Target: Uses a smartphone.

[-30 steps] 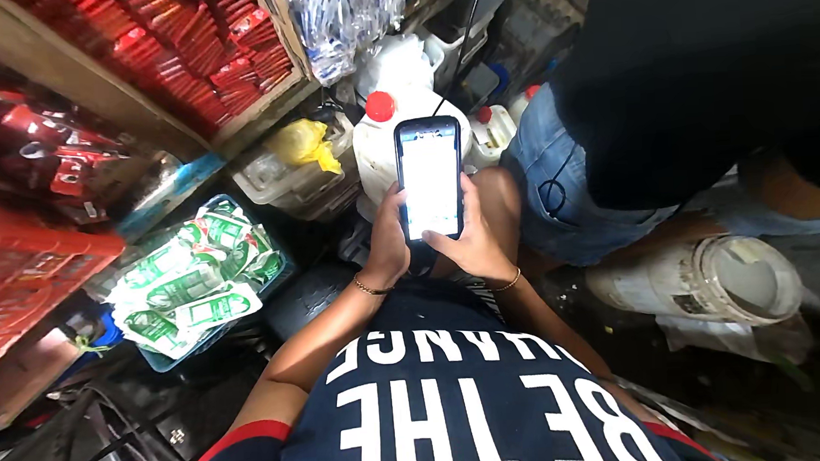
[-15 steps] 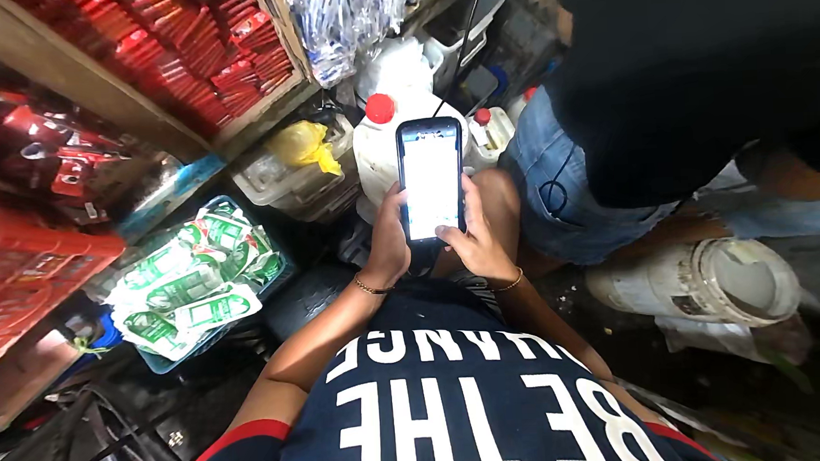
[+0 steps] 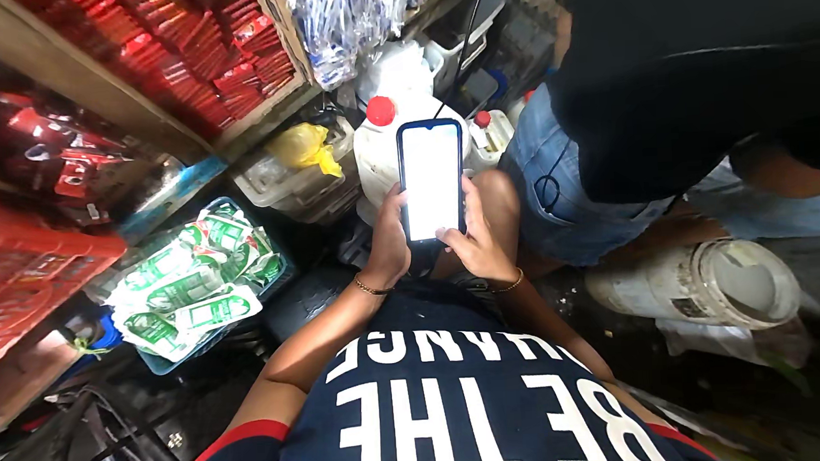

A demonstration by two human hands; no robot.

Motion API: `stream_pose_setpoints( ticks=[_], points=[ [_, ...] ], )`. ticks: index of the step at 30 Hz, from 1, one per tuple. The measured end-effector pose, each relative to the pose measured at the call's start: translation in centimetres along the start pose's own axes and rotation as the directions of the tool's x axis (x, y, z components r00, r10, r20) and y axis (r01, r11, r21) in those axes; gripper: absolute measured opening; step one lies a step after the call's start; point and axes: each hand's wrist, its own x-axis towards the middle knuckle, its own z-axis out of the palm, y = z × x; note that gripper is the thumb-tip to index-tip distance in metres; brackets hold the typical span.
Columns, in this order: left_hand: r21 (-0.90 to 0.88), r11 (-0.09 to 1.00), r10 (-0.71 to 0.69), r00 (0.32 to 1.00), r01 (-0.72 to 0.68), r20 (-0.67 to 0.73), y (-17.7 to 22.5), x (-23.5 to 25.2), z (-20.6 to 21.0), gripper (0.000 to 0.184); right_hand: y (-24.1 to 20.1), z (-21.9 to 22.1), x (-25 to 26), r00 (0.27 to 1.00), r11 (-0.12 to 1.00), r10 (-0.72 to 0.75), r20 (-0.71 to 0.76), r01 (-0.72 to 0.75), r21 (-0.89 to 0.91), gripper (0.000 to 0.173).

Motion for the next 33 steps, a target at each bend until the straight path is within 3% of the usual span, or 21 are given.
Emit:
stream_pose_setpoints(
  ticks=[7,12,16,19,22,25,28,30,32,33],
  points=[
    [0.015,1.0,-0.003,1.0,0.003,0.003,-0.2,0.1,0.0,0.042,0.2,-0.2,0.1,1.0,0.999,0.0,0.011,0.0,0.032,0.089],
    [0.067,0.997,-0.031,0.998,0.027,0.059,0.0,0.6,0.3,0.046,1.2,-1.4,0.8,0.997,0.961,0.016,0.076,-0.036,0.274,0.083],
    [0.079,0.996,-0.059,0.992,0.051,0.109,-0.5,2.3,1.8,0.047,3.6,-3.1,1.2,0.986,0.84,0.08,0.145,-0.145,0.522,0.076],
    [0.013,0.997,-0.071,0.986,0.07,0.153,-1.8,4.7,3.8,0.042,6.0,-4.4,2.1,0.972,0.637,0.135,0.191,-0.232,0.735,0.051],
    [0.045,0.983,-0.184,0.96,0.179,0.209,-2.6,5.7,4.8,0.046,7.3,-5.6,2.4,0.95,0.569,0.187,0.248,-0.311,0.762,0.055],
    [0.138,0.975,-0.208,0.934,0.174,0.292,-3.8,7.0,5.0,0.052,7.9,-6.8,2.7,0.944,0.524,0.195,0.265,-0.329,0.786,0.064],
    [0.249,0.969,-0.097,0.922,0.001,0.374,-3.7,7.7,5.1,0.058,8.0,-7.1,3.5,0.954,0.447,0.167,0.25,-0.299,0.843,0.067],
    [0.299,0.934,0.058,0.906,-0.198,0.42,-0.7,6.4,5.3,0.059,7.8,-7.3,4.2,0.973,0.408,0.13,0.192,-0.229,0.884,0.068],
    [0.185,0.892,0.277,0.822,-0.412,0.497,4.6,3.2,5.2,0.051,7.8,-7.6,5.2,0.986,0.365,0.105,0.133,-0.163,0.917,0.067],
    [0.075,0.846,0.415,0.739,-0.528,0.531,7.5,1.8,4.8,0.047,8.0,-7.9,5.7,0.988,0.349,0.106,0.111,-0.141,0.927,0.067]
  ],
)
